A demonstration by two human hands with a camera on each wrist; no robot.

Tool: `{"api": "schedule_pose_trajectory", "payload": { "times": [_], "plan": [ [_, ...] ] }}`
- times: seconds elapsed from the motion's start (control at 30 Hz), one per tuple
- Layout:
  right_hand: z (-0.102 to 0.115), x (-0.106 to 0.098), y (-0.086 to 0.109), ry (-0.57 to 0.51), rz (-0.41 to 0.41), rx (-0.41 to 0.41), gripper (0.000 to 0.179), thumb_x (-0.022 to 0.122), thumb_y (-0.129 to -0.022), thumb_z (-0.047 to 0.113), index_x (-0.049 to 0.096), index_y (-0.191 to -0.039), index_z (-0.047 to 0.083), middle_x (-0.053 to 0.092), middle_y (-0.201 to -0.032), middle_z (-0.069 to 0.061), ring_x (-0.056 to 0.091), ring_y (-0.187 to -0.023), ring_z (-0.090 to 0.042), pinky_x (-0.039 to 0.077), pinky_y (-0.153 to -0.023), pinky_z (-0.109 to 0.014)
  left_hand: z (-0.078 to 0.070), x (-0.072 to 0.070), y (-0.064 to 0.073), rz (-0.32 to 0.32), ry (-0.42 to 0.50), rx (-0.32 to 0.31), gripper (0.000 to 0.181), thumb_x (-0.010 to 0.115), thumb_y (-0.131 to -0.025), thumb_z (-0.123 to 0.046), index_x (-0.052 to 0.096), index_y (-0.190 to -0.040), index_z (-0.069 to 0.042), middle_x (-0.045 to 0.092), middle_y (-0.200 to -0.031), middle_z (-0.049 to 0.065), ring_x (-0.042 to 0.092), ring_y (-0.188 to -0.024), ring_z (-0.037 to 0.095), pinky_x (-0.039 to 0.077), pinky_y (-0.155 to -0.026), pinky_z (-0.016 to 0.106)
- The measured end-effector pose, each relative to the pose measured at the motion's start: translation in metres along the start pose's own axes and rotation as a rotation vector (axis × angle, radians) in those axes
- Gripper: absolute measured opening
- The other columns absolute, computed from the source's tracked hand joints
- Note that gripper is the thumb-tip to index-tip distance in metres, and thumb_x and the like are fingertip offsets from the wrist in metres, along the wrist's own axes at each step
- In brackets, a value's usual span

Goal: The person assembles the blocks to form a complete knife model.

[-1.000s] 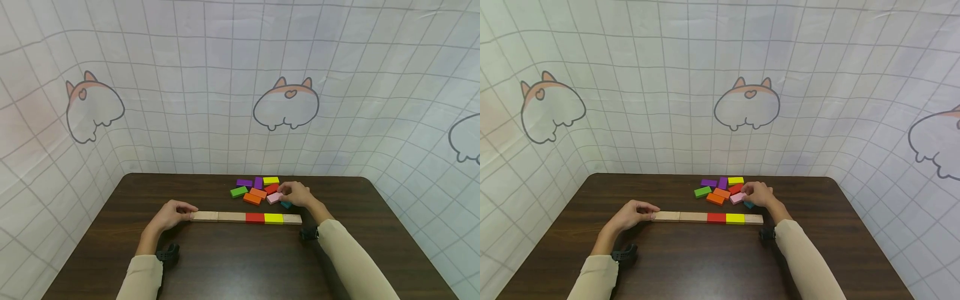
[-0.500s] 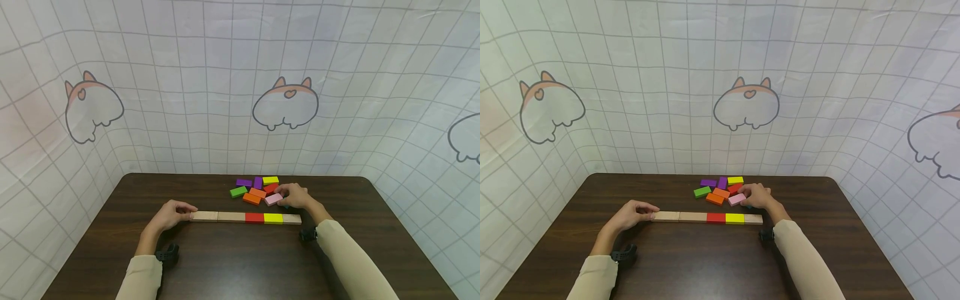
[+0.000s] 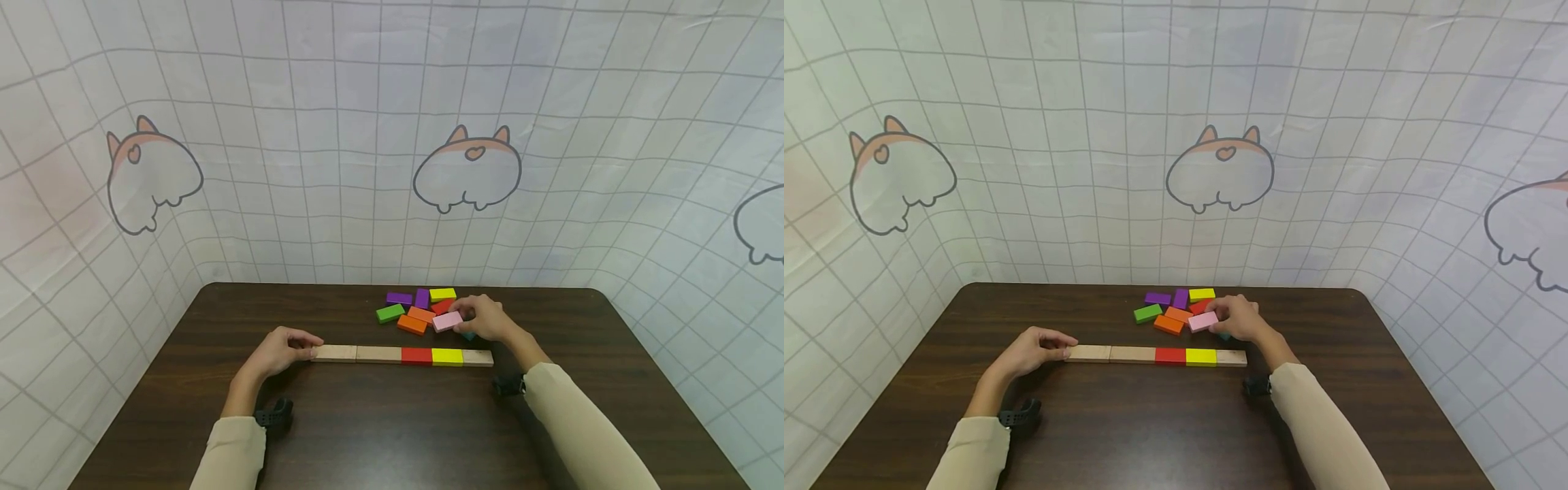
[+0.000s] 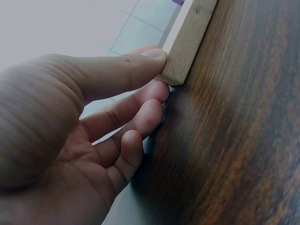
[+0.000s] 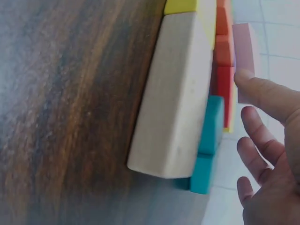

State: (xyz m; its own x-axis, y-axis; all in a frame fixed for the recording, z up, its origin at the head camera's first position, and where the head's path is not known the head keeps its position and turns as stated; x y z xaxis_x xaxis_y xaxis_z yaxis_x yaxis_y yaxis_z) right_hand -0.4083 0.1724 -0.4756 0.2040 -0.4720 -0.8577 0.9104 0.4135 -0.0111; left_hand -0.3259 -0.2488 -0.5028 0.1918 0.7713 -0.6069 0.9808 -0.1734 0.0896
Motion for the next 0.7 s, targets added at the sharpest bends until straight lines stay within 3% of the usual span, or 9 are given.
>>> {"api": "schedule_pose_trajectory", "payload": {
  "times": [0.27, 0.7],
  "plan": [
    [0.009, -0.014, 0.016, -0.08, -0.047, -0.019, 0.034, 0.085, -0.086, 0.022, 0.074, -0.117, 0.014, 0.071, -0.105, -0.006, 0.058, -0.09, -0.022, 0.05, -0.078, -0.035, -0.001, 0.0, 0.0, -0.001, -0.006, 0.004, 0.018, 0.076, -0.092, -0.015, 0.081, -0.11, -0.014, 0.07, -0.094, 0.004, 0.057, -0.082, 0.018, 0.046, -0.075, 0.033],
    [0.021, -0.009, 0.053, -0.088, -0.005, -0.073, 0.031, 0.086, -0.083, 0.031, 0.075, -0.109, 0.017, 0.07, -0.091, 0.002, 0.058, -0.073, -0.015, 0.051, -0.066, -0.027, 0.001, 0.001, -0.001, -0.004, -0.007, 0.002, 0.018, 0.077, -0.092, -0.015, 0.081, -0.11, -0.015, 0.07, -0.093, 0.004, 0.057, -0.082, 0.018, 0.046, -0.075, 0.033]
  ]
}}
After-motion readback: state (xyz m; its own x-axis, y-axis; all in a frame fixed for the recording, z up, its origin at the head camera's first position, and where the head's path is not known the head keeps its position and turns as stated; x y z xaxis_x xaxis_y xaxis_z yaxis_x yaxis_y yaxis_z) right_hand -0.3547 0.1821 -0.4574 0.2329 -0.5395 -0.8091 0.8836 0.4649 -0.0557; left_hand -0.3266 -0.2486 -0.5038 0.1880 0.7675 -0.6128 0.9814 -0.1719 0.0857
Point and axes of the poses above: each hand's wrist, its own y-axis away from the middle knuckle, its own x-axis out of the palm, z = x × y, the point moved 5 cm from there along -y, towards the middle knuckle
